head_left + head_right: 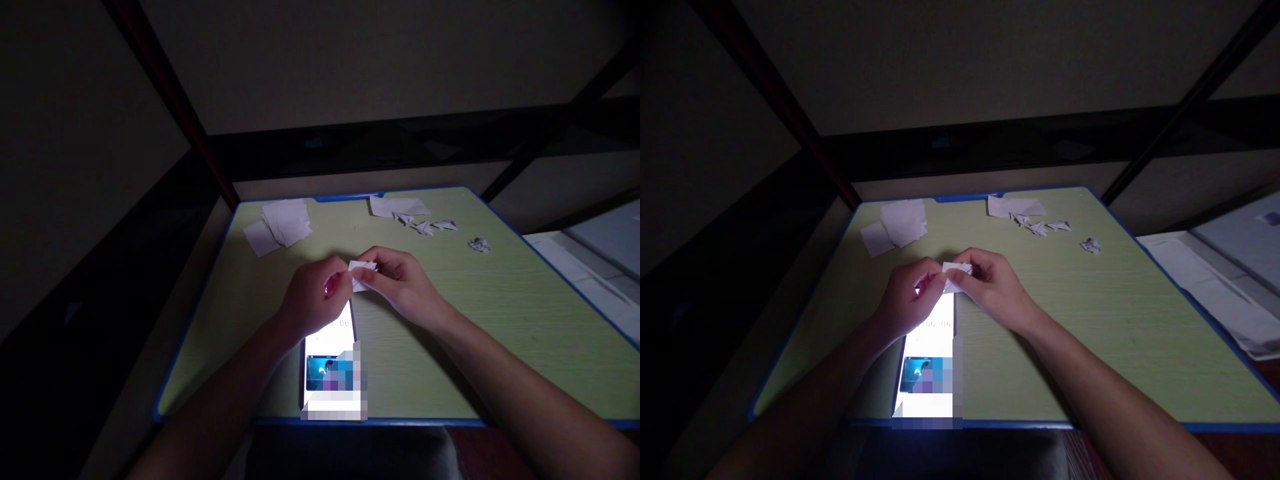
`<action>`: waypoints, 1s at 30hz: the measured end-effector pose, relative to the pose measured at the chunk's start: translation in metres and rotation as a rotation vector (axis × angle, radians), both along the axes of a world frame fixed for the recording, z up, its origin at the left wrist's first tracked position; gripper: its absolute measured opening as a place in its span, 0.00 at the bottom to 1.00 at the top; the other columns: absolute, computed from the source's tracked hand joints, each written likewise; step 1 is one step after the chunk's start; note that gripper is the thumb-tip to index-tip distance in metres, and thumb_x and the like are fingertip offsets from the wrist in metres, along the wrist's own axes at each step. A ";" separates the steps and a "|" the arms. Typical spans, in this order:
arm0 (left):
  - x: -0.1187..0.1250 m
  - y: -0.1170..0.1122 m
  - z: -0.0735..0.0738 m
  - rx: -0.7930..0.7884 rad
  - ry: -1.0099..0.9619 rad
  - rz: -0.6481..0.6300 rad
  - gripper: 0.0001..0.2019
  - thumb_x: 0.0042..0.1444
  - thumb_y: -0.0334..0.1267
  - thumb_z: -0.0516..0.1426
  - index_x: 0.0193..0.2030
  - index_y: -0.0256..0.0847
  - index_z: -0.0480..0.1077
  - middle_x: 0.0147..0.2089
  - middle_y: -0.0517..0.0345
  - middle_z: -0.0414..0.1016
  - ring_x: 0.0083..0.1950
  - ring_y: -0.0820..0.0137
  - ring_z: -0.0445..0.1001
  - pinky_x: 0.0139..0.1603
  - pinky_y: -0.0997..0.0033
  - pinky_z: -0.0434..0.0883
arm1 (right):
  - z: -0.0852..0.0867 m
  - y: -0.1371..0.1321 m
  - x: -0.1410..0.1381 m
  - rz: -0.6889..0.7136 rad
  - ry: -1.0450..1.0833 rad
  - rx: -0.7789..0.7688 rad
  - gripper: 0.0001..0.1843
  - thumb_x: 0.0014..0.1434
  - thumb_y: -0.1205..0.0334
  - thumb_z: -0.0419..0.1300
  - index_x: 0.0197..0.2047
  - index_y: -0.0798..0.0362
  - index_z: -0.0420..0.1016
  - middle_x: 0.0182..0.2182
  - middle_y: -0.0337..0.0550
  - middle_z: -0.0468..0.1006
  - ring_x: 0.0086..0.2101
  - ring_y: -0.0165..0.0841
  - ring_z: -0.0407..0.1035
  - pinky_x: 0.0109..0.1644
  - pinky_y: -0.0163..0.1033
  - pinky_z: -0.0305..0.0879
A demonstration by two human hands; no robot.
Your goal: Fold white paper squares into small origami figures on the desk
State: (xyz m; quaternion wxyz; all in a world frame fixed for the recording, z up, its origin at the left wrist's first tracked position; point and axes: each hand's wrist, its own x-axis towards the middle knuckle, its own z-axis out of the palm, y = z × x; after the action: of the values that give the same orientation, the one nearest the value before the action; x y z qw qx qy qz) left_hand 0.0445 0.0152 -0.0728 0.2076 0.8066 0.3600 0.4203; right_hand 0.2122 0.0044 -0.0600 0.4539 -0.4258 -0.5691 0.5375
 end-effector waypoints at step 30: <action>0.002 -0.001 -0.001 -0.038 -0.028 0.020 0.07 0.56 0.31 0.54 0.27 0.37 0.66 0.21 0.66 0.64 0.21 0.81 0.60 0.22 0.79 0.57 | 0.000 -0.001 0.002 0.000 -0.006 -0.010 0.08 0.52 0.59 0.64 0.30 0.56 0.73 0.23 0.37 0.71 0.24 0.26 0.62 0.27 0.33 0.56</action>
State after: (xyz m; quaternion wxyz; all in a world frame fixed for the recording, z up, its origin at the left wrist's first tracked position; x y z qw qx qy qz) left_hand 0.0462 0.0144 -0.0733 0.2235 0.7929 0.3731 0.4267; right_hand 0.2140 0.0038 -0.0600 0.4503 -0.4295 -0.5678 0.5390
